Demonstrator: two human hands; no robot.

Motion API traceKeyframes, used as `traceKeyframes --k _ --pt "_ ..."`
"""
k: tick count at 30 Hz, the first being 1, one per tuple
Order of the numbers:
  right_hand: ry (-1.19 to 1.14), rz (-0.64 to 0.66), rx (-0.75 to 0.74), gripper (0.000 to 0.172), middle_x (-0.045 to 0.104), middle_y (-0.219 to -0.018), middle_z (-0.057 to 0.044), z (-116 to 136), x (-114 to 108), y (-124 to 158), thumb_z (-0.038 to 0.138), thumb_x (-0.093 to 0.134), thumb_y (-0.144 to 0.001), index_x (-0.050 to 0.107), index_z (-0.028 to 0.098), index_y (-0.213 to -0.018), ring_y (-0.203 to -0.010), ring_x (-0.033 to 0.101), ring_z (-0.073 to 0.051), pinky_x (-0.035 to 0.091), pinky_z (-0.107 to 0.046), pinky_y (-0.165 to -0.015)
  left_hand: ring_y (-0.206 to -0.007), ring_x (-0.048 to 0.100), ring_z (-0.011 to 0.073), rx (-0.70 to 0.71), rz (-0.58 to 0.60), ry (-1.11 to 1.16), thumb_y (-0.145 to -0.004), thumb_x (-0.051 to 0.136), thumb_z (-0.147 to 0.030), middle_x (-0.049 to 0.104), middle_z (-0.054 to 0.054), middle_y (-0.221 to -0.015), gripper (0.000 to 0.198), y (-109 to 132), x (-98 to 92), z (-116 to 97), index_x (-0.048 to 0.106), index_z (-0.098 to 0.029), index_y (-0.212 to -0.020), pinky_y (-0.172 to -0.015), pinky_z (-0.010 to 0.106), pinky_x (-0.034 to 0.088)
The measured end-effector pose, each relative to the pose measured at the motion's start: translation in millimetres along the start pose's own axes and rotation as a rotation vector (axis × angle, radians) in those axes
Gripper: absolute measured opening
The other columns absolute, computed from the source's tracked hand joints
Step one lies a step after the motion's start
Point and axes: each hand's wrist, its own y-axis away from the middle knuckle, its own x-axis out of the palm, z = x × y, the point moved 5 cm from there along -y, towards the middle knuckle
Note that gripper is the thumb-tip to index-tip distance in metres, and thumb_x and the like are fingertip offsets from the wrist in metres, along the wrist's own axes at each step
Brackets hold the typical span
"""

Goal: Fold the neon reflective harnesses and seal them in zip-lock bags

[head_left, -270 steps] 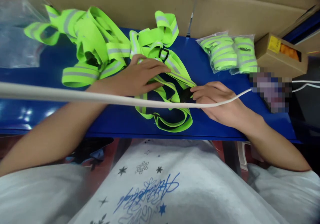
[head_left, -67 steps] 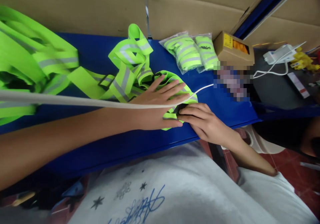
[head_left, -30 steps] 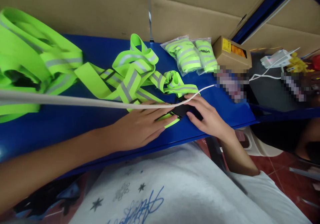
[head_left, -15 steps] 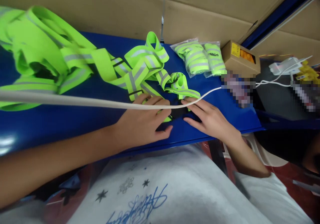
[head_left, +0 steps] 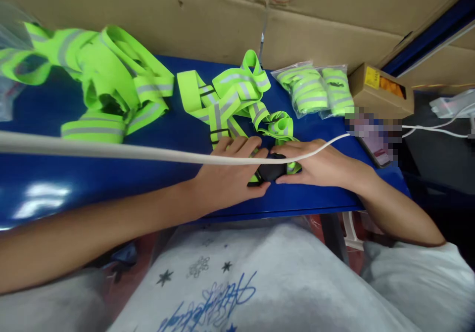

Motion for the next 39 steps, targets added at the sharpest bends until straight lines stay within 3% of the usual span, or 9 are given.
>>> traceKeyframes --k 8,12,16,23,30,33,36,39 --pt "0.003 -0.109 0.066 0.053 0.075 -0.129 -0.017 8.1 7.9 -3.5 0.047 0.074 -0.101 0.063 0.012 -0.140 -0.118 0.074 -0.034 0.064 -0.045 -0.093 -0.114 0.070 0.0363 0.103 -0.121 -0.050 -0.096 0.067 -0.031 0.068 0.017 -0.138 0.032 -0.8 -1.8 0.5 0.069 -0.015 -0.124 -0.092 0.050 0.054" --pt "-0.041 -0.090 0.050 0.057 0.072 -0.130 -0.016 6.0 9.8 -6.7 0.044 0.078 -0.098 0.061 0.014 -0.143 -0.117 0.074 -0.033 0.065 -0.046 -0.094 -0.113 0.070 0.0356 0.098 -0.150 -0.019 -0.093 0.069 -0.031 0.071 0.016 -0.132 0.029 -2.4 2.4 2.7 0.070 -0.014 -0.116 -0.092 0.049 0.054" --pt "-0.062 -0.086 0.034 0.049 0.072 -0.127 -0.016 6.3 11.2 -8.4 0.041 0.075 -0.100 0.063 0.014 -0.139 -0.117 0.073 -0.033 0.065 -0.047 -0.095 -0.112 0.068 0.0343 0.162 -0.147 -0.009 -0.093 0.067 -0.028 0.072 0.016 -0.125 0.029 -6.9 9.0 0.7 0.070 -0.010 -0.116 -0.099 0.050 0.052" --pt "0.008 -0.081 0.074 0.045 0.073 -0.127 -0.017 12.9 8.3 -9.6 0.039 0.074 -0.100 0.066 0.011 -0.135 -0.109 0.074 -0.032 0.062 -0.041 -0.084 -0.107 0.069 0.0327 0.194 -0.120 -0.028 -0.092 0.066 -0.030 0.072 0.015 -0.125 0.029 -4.8 3.2 5.9 0.071 -0.011 -0.113 -0.095 0.047 0.054" --pt "0.102 -0.051 0.137 0.049 0.075 -0.127 -0.016 18.8 11.1 -16.5 0.041 0.074 -0.098 0.065 0.011 -0.136 -0.104 0.075 -0.032 0.051 -0.035 -0.070 -0.101 0.072 0.0314 0.201 -0.116 -0.075 -0.088 0.067 -0.029 0.073 0.013 -0.122 0.024 -4.5 6.3 6.5 0.072 -0.015 -0.107 -0.093 0.048 0.056" --pt "0.105 -0.076 0.164 0.047 0.076 -0.125 -0.016 14.2 11.6 -16.0 0.041 0.071 -0.098 0.066 0.011 -0.134 -0.101 0.074 -0.030 0.049 -0.034 -0.070 -0.104 0.073 0.0314 0.202 -0.141 -0.091 -0.093 0.066 -0.029 0.074 0.013 -0.126 0.024 -3.2 4.8 11.2 0.073 -0.015 -0.111 -0.094 0.048 0.057" --pt "0.124 -0.156 0.180 0.051 0.075 -0.126 -0.016 3.6 8.4 -12.1 0.043 0.066 -0.098 0.066 0.011 -0.138 -0.099 0.074 -0.028 0.047 -0.032 -0.069 -0.119 0.072 0.0338 0.196 -0.140 -0.109 -0.104 0.061 -0.036 0.072 0.016 -0.138 0.035 -1.6 -1.8 26.3 0.070 -0.014 -0.129 -0.103 0.050 0.055" --pt "0.148 -0.248 0.172 0.050 0.075 -0.119 -0.013 -7.2 2.8 -6.7 0.044 0.059 -0.100 0.070 0.015 -0.140 -0.091 0.072 -0.024 0.042 -0.029 -0.066 -0.122 0.073 0.0303 0.230 -0.117 -0.080 -0.109 0.053 -0.026 0.075 0.013 -0.137 0.033 -2.4 -9.6 41.1 0.069 -0.016 -0.136 -0.105 0.047 0.054"
